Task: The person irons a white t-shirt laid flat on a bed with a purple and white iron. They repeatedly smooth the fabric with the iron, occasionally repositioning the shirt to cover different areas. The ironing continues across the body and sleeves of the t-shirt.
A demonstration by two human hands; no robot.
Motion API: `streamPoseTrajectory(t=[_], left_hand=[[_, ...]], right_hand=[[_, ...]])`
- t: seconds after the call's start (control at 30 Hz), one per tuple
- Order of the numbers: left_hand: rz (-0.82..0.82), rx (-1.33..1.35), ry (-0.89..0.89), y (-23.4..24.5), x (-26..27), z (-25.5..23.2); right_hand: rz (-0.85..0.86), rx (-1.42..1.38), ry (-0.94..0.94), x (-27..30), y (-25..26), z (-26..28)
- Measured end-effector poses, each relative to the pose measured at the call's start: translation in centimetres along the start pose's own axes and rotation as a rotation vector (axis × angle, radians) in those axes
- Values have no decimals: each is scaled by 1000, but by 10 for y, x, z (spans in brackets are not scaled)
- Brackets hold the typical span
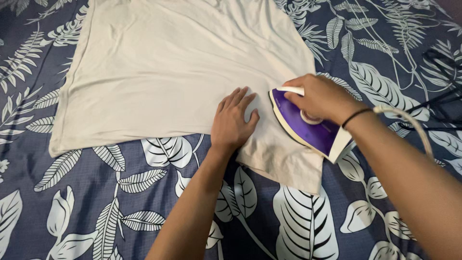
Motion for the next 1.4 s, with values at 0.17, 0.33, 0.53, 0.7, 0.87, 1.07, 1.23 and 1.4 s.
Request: streamPoseTrajectory(t=[0.17, 0.33, 0.53, 0.7, 0.87, 1.07, 1.23, 1.4], left_hand=[[32, -35, -8, -3, -1, -2], [65, -57, -4, -7, -2, 0], [88, -49, 15, -10, -3, 4], [71, -43, 4, -7, -3, 0], [65, -67, -9, -6, -5, -2], [60, -65, -10, -5, -2, -3], [55, -68, -3, -4, 0, -3], [53, -57, 0, -5, -1, -1]], right_hand=[[-121, 190, 51, 21, 11, 28], [-231, 213, 16, -17, 20, 18], [-345, 111, 4, -67, 27, -14], [-221, -35, -73, -82, 25, -35], [-40, 17, -85, -52, 10, -29], [-137, 259, -40, -8, 22, -29], [-184, 387, -225, -17, 59, -67], [-498, 292, -253, 3, 114, -113]])
Point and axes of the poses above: each hand's wrist, its own x-axis away from the middle knuckle, its own y-axis out of the back of the hand, z = x × y, the point moved 9 cm from there along -x, towards the middle knuckle, and after that the axes turned 10 degrees about z, right-handed, at the moved point
